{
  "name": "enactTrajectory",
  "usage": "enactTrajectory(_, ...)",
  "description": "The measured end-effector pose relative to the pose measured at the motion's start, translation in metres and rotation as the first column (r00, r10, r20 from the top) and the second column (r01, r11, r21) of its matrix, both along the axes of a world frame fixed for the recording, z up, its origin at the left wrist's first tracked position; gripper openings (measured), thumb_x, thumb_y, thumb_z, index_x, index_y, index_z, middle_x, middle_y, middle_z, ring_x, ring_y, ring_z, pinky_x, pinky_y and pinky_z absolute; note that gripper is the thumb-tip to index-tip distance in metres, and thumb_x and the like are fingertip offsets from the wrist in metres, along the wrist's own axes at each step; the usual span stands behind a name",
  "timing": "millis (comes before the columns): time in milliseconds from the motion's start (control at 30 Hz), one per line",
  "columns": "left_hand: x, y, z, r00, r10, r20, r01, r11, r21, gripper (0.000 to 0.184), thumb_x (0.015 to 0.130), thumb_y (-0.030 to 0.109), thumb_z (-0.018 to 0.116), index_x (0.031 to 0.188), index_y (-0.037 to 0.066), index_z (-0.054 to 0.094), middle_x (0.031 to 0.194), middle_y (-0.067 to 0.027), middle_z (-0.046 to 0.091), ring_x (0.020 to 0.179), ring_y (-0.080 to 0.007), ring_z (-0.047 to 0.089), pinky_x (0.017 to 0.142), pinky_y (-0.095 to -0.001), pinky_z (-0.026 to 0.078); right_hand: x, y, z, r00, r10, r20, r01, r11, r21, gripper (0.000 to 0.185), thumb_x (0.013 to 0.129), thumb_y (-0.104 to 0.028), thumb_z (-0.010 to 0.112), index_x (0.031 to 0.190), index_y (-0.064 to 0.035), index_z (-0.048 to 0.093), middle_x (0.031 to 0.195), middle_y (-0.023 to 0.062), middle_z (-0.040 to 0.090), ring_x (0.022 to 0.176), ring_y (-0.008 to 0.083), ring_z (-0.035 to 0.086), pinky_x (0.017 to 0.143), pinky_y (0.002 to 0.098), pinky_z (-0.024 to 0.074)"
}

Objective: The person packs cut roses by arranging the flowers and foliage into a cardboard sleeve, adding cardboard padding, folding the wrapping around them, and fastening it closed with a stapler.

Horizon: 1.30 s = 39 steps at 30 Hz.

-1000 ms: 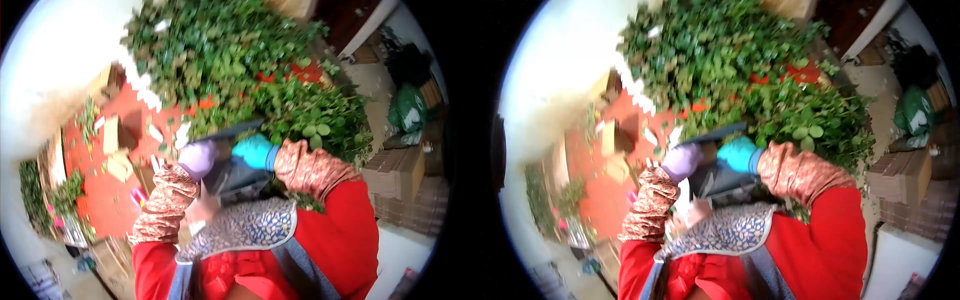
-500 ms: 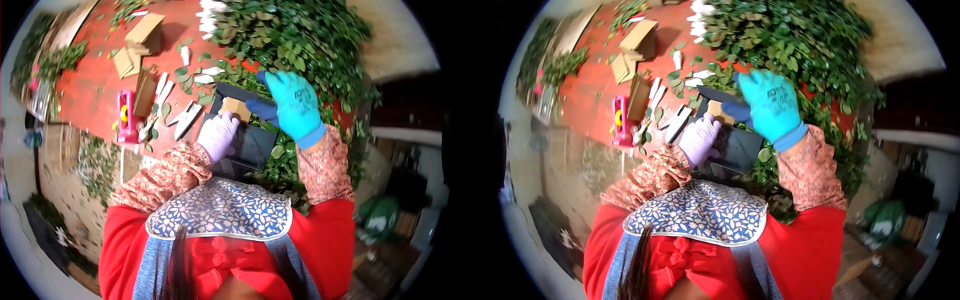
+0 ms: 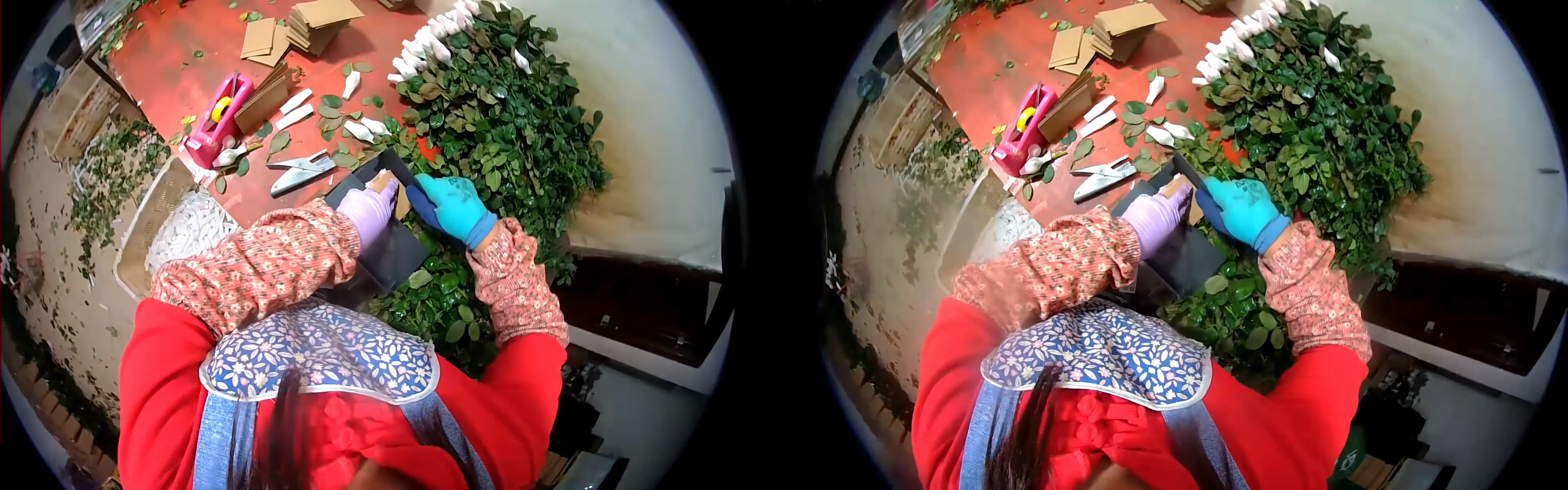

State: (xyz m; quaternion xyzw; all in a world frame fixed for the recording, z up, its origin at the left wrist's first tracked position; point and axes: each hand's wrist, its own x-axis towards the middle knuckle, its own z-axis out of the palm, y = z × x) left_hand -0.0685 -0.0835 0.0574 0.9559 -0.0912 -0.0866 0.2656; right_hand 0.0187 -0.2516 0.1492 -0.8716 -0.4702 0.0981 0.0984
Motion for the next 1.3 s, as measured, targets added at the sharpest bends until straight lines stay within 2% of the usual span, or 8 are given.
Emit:
enactTrajectory(267, 0.007, 0.011, -0.015, 0.932, -0.361, -0.021, 0.354, 0.899, 0.259, 0.038, 0.072, 0.01, 0.073, 0.109, 0.002, 0.069, 0.089, -0.0129, 0.071, 0.08, -0.0319, 0.069, 0.069, -0.0393, 0.056, -0.037, 0.018, -0.004, 0.985, 0.071, 0.155, -0.068, 0.997, -0.021, 0.014, 0.087, -0.019, 0.063, 0.087, -0.0076, 0.054, 0.065, 0.0132, 0.059, 0.058, 0.0362, 0.059, 0.052, 0.0475, 0.0434)
enactTrajectory(333, 0.013, 0.025, 0.056, 0.8, -0.452, -0.395, 0.558, 0.802, 0.213, 0.051, 0.066, 0.018, 0.085, 0.113, 0.005, 0.071, 0.105, -0.0155, 0.072, 0.088, -0.0309, 0.071, 0.076, -0.0373, 0.058, -0.055, 0.027, -0.022, 0.983, 0.064, 0.173, -0.044, 0.992, -0.119, 0.012, 0.084, -0.015, 0.06, 0.086, -0.0069, 0.052, 0.064, 0.0126, 0.058, 0.057, 0.0363, 0.058, 0.051, 0.0477, 0.0431)
enactTrajectory(367, 0.007, 0.041, 0.016, 0.894, -0.394, -0.212, 0.388, 0.919, -0.07, 0.025, 0.062, 0.011, 0.08, 0.086, 0.007, 0.075, 0.071, -0.01, 0.071, 0.076, -0.0327, 0.07, 0.073, -0.0362, 0.056, -0.065, 0.029, -0.028, 0.981, 0.019, 0.193, 0.001, 0.994, -0.107, 0.011, 0.083, -0.013, 0.059, 0.087, -0.0063, 0.051, 0.063, 0.0125, 0.058, 0.056, 0.0362, 0.058, 0.052, 0.0477, 0.0436)
enactTrajectory(600, -0.036, 0.08, 0.002, 0.932, 0.337, 0.132, -0.237, 0.844, -0.482, 0.054, 0.068, 0.016, 0.083, 0.114, 0.0, 0.06, 0.124, -0.0187, 0.058, 0.112, -0.0369, 0.057, 0.096, -0.0404, 0.048, -0.093, 0.046, -0.043, 0.905, 0.219, 0.365, -0.03, 0.888, -0.459, 0.027, 0.084, -0.012, 0.054, 0.106, 0.0029, 0.058, 0.062, 0.0072, 0.063, 0.054, 0.0234, 0.064, 0.046, 0.0444, 0.0442)
enactTrajectory(700, -0.03, 0.098, -0.014, 0.869, 0.046, -0.493, -0.393, 0.67, -0.63, 0.034, 0.084, 0.017, 0.075, 0.11, 0.0, 0.062, 0.089, -0.005, 0.065, 0.083, -0.0128, 0.06, 0.077, -0.0279, 0.049, -0.089, 0.05, -0.038, 0.921, 0.235, 0.311, -0.037, 0.848, -0.529, 0.021, 0.083, -0.013, 0.056, 0.1, -0.0009, 0.058, 0.065, 0.0097, 0.064, 0.055, 0.0267, 0.065, 0.049, 0.0497, 0.0483)
enactTrajectory(867, -0.024, 0.12, -0.015, 0.75, -0.228, -0.621, -0.538, 0.336, -0.773, 0.032, 0.088, 0.011, 0.067, 0.117, -0.002, 0.062, 0.089, -0.0017, 0.065, 0.085, -0.009, 0.061, 0.08, -0.0239, 0.049, -0.084, 0.053, -0.036, 0.93, 0.292, 0.223, -0.112, 0.802, -0.587, 0.02, 0.082, -0.012, 0.056, 0.098, -0.0007, 0.058, 0.064, 0.0105, 0.063, 0.053, 0.0269, 0.064, 0.049, 0.0479, 0.0485)
enactTrajectory(1200, -0.012, 0.125, -0.007, 0.887, -0.092, -0.453, -0.352, 0.501, -0.79, 0.057, 0.088, 0.039, 0.073, 0.119, -0.006, 0.06, 0.095, -0.0093, 0.069, 0.089, -0.0167, 0.061, 0.079, -0.0324, 0.05, -0.086, 0.051, -0.036, 0.916, 0.283, 0.285, -0.092, 0.838, -0.538, 0.022, 0.081, -0.014, 0.057, 0.099, -0.0013, 0.059, 0.062, 0.0066, 0.06, 0.053, 0.0218, 0.059, 0.05, 0.0406, 0.0421)
enactTrajectory(1300, -0.02, 0.124, 0.023, 0.975, -0.063, -0.213, -0.046, 0.881, -0.471, 0.071, 0.064, 0.044, 0.088, 0.109, -0.002, 0.061, 0.097, -0.0179, 0.067, 0.093, -0.0309, 0.065, 0.083, -0.0391, 0.051, -0.087, 0.046, -0.044, 0.886, 0.308, 0.347, -0.092, 0.85, -0.519, 0.023, 0.081, -0.013, 0.057, 0.1, -0.0015, 0.06, 0.062, 0.0052, 0.058, 0.055, 0.0215, 0.059, 0.051, 0.0409, 0.0412)
